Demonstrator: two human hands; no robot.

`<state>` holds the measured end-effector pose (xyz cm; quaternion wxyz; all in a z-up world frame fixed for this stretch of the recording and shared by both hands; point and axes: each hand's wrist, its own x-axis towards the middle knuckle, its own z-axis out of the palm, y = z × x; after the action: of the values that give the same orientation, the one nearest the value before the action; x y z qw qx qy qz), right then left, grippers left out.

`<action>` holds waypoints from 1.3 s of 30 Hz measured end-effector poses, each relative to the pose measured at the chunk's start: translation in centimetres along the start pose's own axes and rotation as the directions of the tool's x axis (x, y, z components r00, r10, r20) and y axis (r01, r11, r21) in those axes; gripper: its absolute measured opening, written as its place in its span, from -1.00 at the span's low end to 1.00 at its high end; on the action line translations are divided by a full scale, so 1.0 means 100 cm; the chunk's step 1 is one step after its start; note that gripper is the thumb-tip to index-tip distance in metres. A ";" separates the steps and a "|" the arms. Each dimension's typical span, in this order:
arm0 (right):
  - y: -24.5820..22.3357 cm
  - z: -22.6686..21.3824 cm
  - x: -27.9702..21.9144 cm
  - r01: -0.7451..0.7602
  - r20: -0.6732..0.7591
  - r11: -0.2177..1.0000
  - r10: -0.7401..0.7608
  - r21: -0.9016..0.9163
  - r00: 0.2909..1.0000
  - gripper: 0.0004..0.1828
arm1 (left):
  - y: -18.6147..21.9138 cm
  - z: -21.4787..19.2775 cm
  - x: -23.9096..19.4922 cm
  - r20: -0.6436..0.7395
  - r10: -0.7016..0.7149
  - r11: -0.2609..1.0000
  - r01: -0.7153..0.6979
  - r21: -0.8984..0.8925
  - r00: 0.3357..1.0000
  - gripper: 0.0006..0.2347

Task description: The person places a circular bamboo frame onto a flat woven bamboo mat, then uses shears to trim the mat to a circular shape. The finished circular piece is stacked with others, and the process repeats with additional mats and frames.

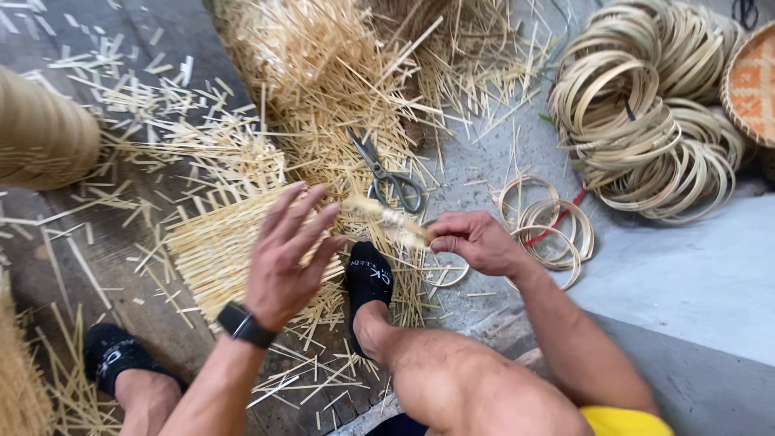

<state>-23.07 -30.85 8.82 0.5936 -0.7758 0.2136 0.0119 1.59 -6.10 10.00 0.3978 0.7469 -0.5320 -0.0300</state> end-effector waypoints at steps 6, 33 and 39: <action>-0.155 0.018 0.035 0.277 -0.014 0.922 -0.292 -0.269 0.956 -0.69 | 0.051 -0.040 0.010 0.254 -0.584 0.397 0.544 -0.739 0.771 -0.79; -0.210 0.160 0.076 0.670 0.217 0.447 -0.712 -0.594 0.667 -0.81 | 0.042 -0.079 -0.039 0.529 -0.642 -0.308 0.444 -0.841 0.555 -0.44; -0.182 0.128 0.092 -0.046 0.019 0.802 0.044 0.596 0.999 -0.58 | 0.001 -0.102 -0.051 0.165 -0.748 -0.269 -0.066 -0.961 0.642 -0.68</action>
<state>-5.41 -18.19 19.16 0.8071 -0.5449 0.2236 -0.0401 4.08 3.80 15.04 0.8975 0.2880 0.0849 -0.3229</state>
